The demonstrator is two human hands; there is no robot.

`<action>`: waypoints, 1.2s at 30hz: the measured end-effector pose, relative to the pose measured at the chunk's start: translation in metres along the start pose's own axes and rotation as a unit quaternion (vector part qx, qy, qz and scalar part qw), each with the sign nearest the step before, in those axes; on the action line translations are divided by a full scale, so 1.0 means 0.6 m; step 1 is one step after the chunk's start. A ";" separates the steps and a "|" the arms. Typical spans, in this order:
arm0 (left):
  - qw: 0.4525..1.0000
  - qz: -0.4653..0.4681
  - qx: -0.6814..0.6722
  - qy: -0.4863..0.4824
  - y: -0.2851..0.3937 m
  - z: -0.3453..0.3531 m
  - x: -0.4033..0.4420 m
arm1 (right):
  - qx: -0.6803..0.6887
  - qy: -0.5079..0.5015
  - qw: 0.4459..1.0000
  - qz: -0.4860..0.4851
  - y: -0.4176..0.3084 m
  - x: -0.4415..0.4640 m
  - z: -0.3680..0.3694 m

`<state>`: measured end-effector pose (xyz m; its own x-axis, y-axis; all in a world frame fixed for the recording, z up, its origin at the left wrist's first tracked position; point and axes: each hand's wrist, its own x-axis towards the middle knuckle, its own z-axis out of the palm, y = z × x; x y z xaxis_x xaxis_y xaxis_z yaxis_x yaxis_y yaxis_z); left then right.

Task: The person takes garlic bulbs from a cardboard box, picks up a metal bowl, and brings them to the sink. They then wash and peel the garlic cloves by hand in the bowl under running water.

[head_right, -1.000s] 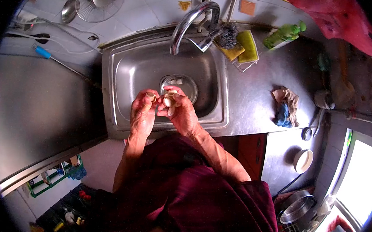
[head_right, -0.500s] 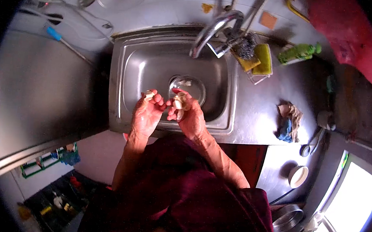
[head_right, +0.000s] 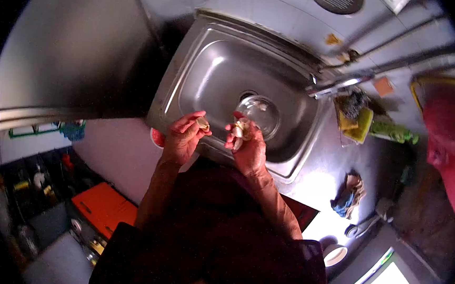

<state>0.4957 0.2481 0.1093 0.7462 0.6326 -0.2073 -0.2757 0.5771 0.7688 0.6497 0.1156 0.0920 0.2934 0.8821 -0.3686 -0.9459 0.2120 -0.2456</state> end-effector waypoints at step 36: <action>0.923 0.049 0.378 -0.057 -0.105 0.074 0.075 | -0.137 0.021 0.975 -0.174 -0.015 -0.012 -0.013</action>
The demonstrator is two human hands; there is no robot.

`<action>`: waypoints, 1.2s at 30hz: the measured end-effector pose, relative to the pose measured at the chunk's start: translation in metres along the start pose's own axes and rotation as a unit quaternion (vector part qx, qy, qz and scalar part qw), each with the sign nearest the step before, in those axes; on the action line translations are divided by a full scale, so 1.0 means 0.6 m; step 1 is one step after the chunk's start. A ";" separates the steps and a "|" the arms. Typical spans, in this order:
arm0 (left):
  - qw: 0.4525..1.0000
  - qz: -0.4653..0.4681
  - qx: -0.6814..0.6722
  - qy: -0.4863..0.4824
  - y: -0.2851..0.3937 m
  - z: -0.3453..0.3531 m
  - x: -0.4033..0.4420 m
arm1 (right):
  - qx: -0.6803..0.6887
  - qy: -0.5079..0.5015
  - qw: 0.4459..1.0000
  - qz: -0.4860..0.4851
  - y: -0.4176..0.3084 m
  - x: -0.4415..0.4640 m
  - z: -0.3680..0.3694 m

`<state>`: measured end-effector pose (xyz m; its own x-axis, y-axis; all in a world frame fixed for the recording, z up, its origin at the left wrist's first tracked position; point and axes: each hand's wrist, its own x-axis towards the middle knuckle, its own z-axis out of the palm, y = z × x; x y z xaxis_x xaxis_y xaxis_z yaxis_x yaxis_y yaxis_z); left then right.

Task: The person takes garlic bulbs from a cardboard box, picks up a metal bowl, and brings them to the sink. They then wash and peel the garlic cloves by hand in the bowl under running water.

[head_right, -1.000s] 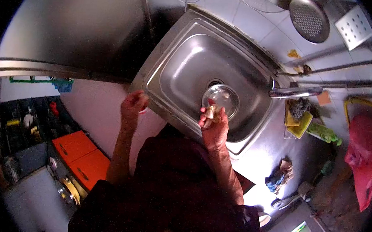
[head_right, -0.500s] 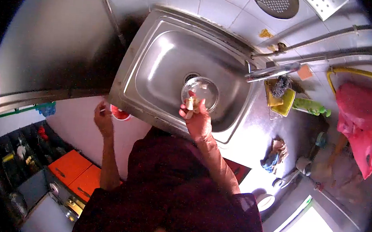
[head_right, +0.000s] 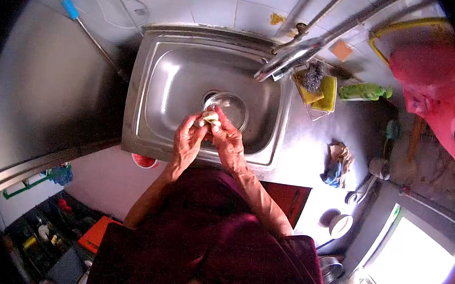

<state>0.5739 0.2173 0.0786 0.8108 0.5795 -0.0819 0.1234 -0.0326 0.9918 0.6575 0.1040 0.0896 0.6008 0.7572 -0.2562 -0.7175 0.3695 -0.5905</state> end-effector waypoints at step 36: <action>0.997 -0.044 0.055 0.035 0.012 0.027 0.009 | -0.362 0.082 0.921 -0.120 0.009 -0.003 -0.019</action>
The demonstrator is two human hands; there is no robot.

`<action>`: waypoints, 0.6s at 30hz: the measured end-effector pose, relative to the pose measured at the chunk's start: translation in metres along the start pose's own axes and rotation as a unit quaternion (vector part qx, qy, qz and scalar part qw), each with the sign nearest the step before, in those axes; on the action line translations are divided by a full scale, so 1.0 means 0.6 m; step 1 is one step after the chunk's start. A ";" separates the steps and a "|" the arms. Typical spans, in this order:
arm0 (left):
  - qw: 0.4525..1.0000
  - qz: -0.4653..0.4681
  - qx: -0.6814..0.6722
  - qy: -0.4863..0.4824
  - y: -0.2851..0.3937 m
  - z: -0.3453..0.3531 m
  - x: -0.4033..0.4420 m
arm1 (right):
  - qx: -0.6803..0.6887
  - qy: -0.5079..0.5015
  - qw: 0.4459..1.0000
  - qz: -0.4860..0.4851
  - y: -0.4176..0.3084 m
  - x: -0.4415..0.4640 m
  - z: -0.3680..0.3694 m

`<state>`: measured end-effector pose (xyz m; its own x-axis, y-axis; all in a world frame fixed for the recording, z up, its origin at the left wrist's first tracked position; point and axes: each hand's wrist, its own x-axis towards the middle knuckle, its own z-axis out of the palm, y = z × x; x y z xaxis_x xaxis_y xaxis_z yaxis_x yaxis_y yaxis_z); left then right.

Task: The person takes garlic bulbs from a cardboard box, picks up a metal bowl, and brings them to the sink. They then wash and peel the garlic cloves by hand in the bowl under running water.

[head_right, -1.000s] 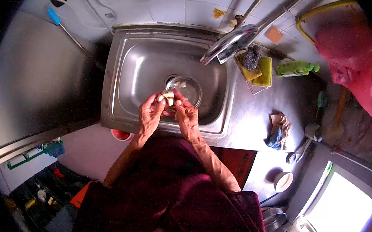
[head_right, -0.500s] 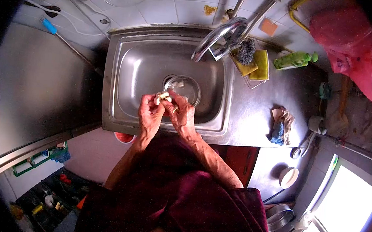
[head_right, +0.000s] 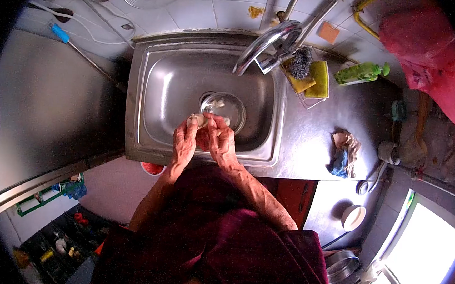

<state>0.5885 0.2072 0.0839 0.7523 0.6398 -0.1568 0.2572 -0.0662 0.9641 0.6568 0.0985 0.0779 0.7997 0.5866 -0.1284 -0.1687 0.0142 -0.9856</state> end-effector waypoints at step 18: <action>0.981 0.012 0.117 -0.156 -0.063 -0.029 -0.035 | -0.036 -0.033 0.988 0.149 0.078 -0.039 -0.001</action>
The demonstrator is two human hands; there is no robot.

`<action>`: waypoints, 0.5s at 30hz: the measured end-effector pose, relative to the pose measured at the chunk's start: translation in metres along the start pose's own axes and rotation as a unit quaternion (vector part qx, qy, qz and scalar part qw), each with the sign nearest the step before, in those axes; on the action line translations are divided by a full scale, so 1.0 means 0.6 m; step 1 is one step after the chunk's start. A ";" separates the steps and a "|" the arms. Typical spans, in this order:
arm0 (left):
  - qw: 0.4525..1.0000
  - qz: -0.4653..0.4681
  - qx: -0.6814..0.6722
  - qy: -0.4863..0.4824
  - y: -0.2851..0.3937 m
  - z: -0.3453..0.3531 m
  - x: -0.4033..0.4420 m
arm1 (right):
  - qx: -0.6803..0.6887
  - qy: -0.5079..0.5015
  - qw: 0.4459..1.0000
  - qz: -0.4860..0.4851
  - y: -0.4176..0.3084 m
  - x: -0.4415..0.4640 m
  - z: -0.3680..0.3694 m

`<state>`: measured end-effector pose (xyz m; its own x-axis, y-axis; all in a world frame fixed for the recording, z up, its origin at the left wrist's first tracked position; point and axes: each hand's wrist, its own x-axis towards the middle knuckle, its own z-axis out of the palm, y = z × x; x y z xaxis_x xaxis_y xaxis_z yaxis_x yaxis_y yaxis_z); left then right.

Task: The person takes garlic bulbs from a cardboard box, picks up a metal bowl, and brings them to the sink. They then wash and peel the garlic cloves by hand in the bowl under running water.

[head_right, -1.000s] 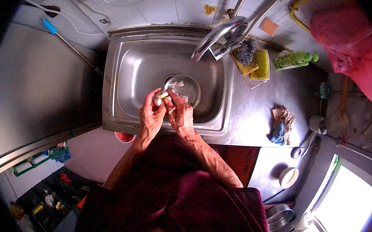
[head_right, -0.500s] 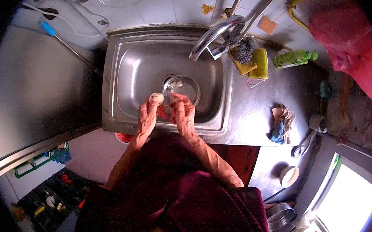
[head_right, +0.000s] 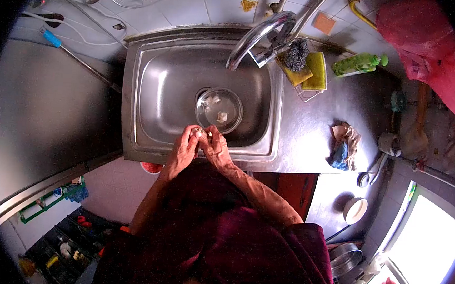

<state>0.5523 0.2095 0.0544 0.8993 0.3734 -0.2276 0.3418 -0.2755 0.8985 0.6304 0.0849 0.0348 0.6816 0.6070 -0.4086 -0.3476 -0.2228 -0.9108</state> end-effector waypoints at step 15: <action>0.993 -0.004 0.095 0.074 -0.024 0.054 0.010 | -0.492 0.122 0.784 -0.358 0.132 0.014 0.004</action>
<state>0.5620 0.1868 0.0280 0.8511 0.4987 -0.1644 0.4067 -0.4280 0.8071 0.6071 0.0740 -0.0407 0.6192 0.7086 0.3384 0.7643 -0.4448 -0.4670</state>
